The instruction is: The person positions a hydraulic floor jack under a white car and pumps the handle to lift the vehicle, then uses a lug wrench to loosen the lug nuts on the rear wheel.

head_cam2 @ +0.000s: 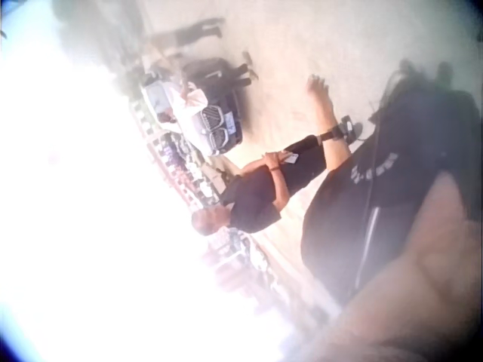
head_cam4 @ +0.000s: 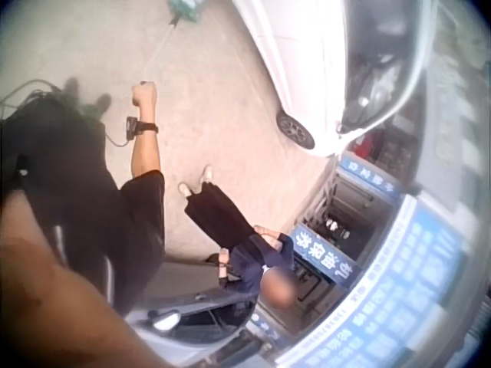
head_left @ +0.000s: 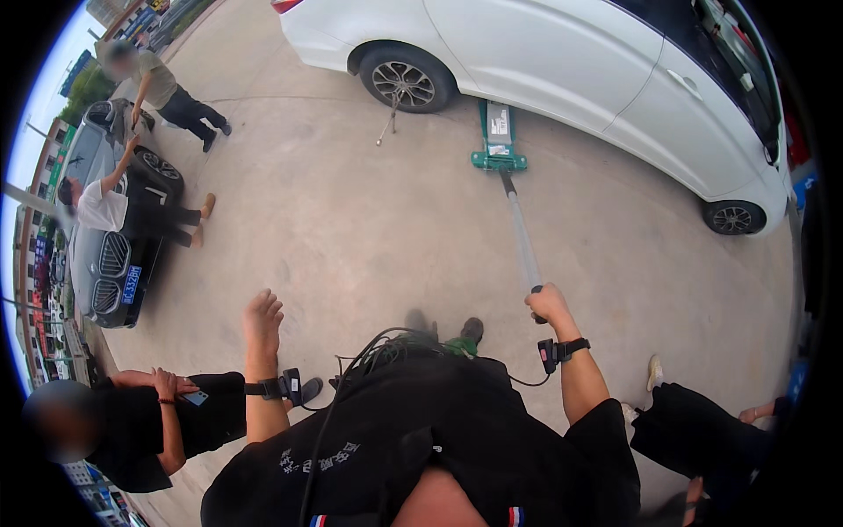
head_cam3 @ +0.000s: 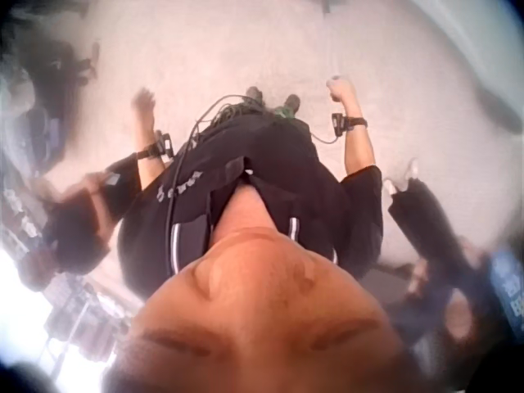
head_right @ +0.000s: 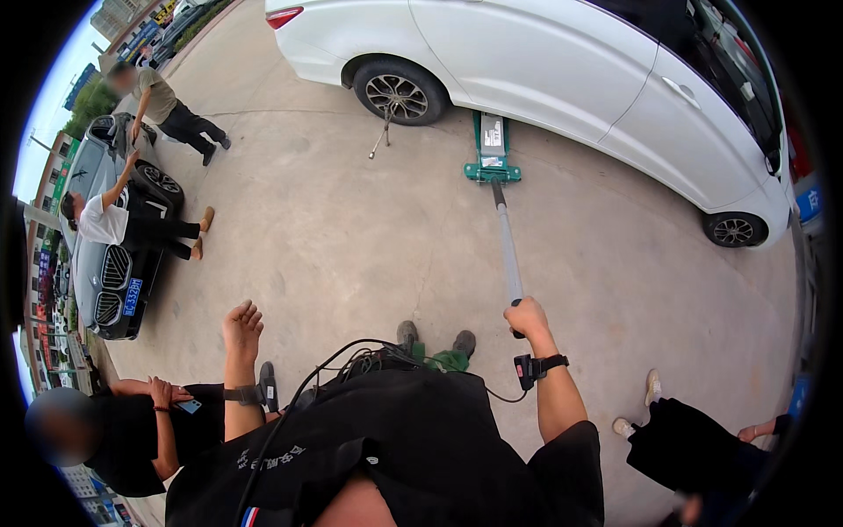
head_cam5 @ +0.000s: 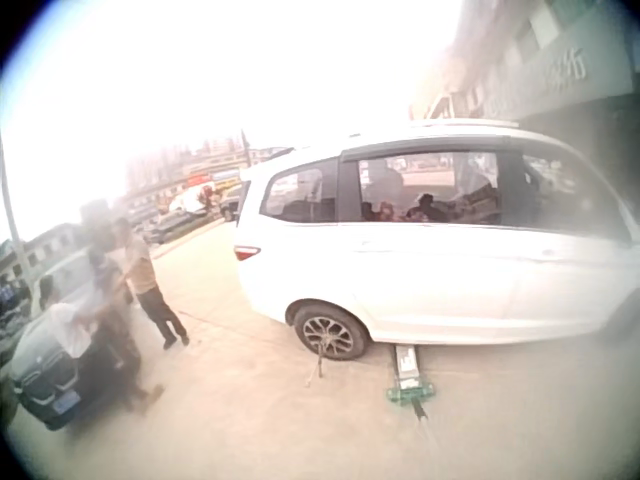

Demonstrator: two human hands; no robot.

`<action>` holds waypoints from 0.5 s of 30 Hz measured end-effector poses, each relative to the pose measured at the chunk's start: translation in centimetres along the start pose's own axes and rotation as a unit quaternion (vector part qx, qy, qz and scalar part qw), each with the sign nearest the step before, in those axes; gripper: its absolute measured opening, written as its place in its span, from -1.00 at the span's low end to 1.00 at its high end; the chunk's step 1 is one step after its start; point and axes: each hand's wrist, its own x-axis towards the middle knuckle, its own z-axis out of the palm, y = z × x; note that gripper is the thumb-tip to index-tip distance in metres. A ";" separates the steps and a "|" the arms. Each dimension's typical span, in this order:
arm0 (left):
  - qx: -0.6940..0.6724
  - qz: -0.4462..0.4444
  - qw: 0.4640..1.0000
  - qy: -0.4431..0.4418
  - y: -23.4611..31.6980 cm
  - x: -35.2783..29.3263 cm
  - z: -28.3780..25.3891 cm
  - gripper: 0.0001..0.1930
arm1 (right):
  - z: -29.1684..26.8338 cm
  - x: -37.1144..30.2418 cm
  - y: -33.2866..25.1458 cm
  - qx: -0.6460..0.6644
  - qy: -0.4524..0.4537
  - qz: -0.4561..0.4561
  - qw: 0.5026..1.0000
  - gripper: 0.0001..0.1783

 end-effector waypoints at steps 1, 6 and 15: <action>-0.015 -0.007 1.000 -0.021 0.0 0.4 0.6 -0.70 | -3.5 1.9 -1.7 -0.014 0.037 -0.045 0.998 -0.74; -0.002 -0.015 0.998 -0.062 -0.6 0.6 4.3 -0.68 | -17.0 3.2 -16.1 0.007 0.011 -0.070 0.997 -0.78; 0.083 -0.034 0.994 -0.060 -1.1 1.7 2.9 -0.52 | 8.0 -2.4 6.4 -0.115 0.036 0.054 0.991 -0.42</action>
